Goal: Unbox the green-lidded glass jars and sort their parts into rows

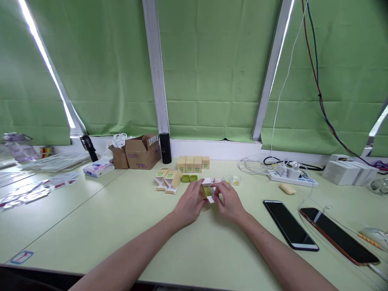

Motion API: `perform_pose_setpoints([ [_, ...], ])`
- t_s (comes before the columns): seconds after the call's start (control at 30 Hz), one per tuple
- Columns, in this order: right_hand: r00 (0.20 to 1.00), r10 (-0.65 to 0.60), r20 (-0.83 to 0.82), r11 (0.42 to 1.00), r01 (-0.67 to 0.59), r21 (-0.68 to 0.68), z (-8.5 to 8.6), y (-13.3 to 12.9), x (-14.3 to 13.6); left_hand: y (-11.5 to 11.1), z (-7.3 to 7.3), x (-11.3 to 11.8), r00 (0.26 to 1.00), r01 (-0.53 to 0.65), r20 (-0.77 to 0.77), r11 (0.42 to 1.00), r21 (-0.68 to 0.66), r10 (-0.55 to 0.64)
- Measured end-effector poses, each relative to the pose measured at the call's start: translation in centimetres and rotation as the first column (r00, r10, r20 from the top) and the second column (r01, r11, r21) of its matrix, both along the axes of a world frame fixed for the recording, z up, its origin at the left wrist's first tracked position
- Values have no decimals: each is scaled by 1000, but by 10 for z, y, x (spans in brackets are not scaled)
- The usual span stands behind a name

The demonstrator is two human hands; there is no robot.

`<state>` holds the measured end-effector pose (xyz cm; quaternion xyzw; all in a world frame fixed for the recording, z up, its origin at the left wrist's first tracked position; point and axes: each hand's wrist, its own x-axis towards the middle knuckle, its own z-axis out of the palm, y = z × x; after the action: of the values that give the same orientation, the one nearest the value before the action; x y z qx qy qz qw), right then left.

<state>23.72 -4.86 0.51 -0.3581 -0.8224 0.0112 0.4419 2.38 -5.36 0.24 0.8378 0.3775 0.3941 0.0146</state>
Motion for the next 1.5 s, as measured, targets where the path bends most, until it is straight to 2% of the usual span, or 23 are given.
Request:
perform_pose_setpoints([
  [0.3,999,34,33,999,-34,-2,0,0,-2,5,-6,-2,1000,-8,21,1000,-21,8],
  [0.47,990,53,-133,997,-58,-41,1,1,-3,3,-2,0,1000,7,21,999,-31,-6],
  [0.57,975,17,-223,994,-40,-98,-2,4,-5,0,-1,2,1000,11,-20,1000,1,-11],
  [0.73,977,-62,-202,982,24,-189,-12,9,-11,-5,0,4,986,-18,-164,998,59,28],
  [0.93,955,-115,-273,951,26,-309,-14,11,-14,-8,3,6,969,-82,-232,996,36,88],
  [1.1,889,-80,-451,926,-102,-365,-8,10,-13,-8,5,5,972,-122,-201,992,25,124],
  [1.3,805,-103,-584,884,-194,-425,-10,13,-12,-7,6,3,977,-134,-160,990,36,138],
  [1.5,644,-119,-755,850,-327,-413,-11,21,-11,-5,6,3,978,-146,-145,987,61,153],
])
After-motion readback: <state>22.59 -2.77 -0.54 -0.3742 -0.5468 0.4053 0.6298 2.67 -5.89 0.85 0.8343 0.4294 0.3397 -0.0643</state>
